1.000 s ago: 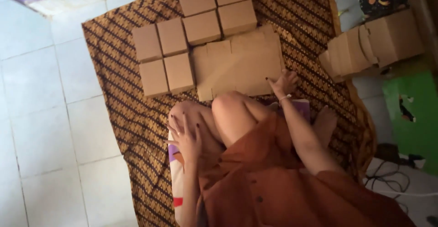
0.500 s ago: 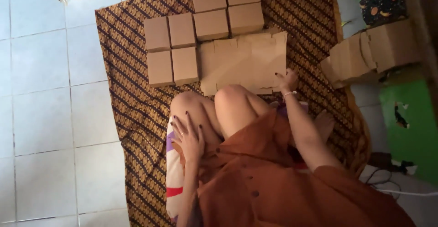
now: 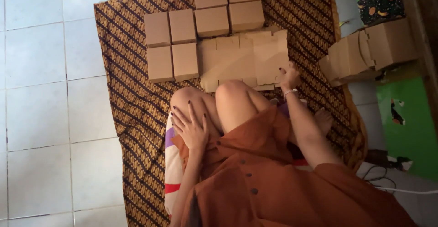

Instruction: The person folds flat cardboard templates into small rectangular boxes by picking up each template, then tucking in the flaps by hand to form the box, rotating it as needed. The completed boxes are then stacked.

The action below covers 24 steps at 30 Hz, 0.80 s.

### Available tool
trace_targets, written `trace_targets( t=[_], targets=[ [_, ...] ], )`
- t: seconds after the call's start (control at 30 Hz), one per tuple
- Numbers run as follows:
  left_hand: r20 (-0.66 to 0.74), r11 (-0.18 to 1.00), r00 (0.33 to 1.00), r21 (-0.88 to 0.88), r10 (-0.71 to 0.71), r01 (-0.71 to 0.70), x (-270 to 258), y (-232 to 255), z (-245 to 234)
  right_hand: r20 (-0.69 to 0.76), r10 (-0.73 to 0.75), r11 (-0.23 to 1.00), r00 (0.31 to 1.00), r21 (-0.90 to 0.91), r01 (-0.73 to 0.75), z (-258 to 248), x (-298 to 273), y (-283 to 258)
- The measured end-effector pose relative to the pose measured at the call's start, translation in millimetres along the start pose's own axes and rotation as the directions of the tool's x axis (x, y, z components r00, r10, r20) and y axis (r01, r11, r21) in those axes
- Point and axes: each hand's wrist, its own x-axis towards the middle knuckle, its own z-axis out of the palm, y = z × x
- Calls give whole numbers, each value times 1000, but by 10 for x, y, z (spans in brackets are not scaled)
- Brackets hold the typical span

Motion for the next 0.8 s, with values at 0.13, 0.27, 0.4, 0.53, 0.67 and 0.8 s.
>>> trace_targets(
  t=[0.13, 0.27, 0.4, 0.53, 0.67, 0.8],
  targets=[
    [-11, 999, 1000, -34, -4, 4, -3, -8, -8, -60, 82, 996, 995, 23, -81, -107, 19, -90],
    [-30, 999, 1000, -33, 6, -7, -12, -20, -14, -75, 124, 991, 989, -34, -127, 102, 96, 192],
    [-41, 999, 999, -37, 7, -9, -8, -11, -40, -135, 56, 998, 989, -34, -61, 40, 3, 81],
    [-41, 999, 999, -38, 8, -10, -7, -17, -14, -178, -89, 988, 980, 110, 110, -183, -99, -168],
    [-38, 999, 999, -38, 7, -9, -19, -24, -13, -107, -47, 988, 993, 140, 62, -408, -170, -469],
    [-24, 999, 1000, -51, 5, -7, -22, -24, -12, -37, -46, 964, 998, 259, 54, -340, -99, -614]
  ],
)
